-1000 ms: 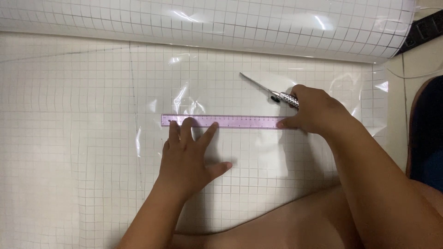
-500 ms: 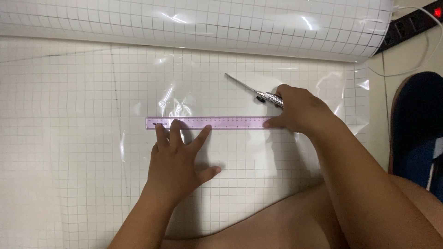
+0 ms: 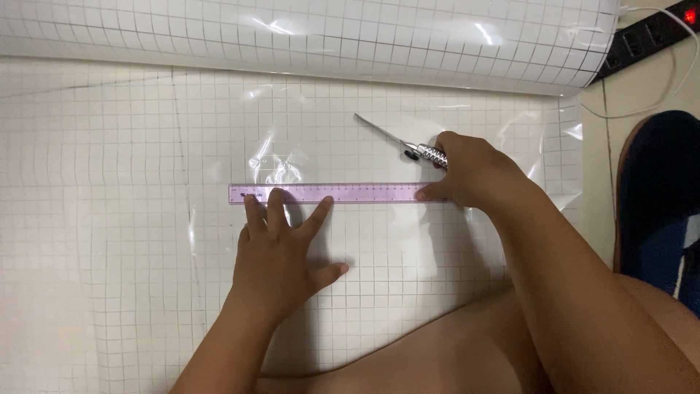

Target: The person cuts a piece of clear protective film on the floor using a ruler and a utility knife.

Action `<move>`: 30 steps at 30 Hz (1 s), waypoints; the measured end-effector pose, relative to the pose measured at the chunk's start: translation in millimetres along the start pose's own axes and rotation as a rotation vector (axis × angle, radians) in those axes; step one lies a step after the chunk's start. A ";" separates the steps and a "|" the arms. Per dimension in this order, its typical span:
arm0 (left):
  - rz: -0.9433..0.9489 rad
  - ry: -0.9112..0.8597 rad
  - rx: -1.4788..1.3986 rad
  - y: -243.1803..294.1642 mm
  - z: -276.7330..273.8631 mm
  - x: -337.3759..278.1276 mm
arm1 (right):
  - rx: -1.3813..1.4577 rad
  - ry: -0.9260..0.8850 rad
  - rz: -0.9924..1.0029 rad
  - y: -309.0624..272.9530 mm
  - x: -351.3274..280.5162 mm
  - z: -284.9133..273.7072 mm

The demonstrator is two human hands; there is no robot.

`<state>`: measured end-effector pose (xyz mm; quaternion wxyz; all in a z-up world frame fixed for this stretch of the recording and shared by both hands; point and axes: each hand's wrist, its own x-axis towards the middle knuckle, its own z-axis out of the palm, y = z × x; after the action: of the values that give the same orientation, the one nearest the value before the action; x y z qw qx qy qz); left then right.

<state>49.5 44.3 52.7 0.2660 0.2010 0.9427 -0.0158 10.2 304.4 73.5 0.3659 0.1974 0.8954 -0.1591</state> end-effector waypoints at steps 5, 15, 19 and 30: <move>0.017 0.006 -0.003 -1.5 -0.1 0.0 | 0.025 0.014 -0.015 -1.0 -3.0 -0.1; 0.021 0.021 -0.007 -2.2 5.2 1.5 | 0.025 0.013 -0.015 -1.2 -4.4 0.9; 0.028 0.026 -0.051 -1.6 4.8 0.3 | 0.014 0.009 -0.014 -5.2 -10.3 -0.8; 0.067 0.049 -0.018 -2.2 13.0 3.0 | 0.029 0.030 -0.007 -3.3 -8.7 2.5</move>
<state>52.8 41.6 39.8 0.2449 0.2302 0.9418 0.0065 15.8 298.4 78.5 0.3489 0.2018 0.8992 -0.1703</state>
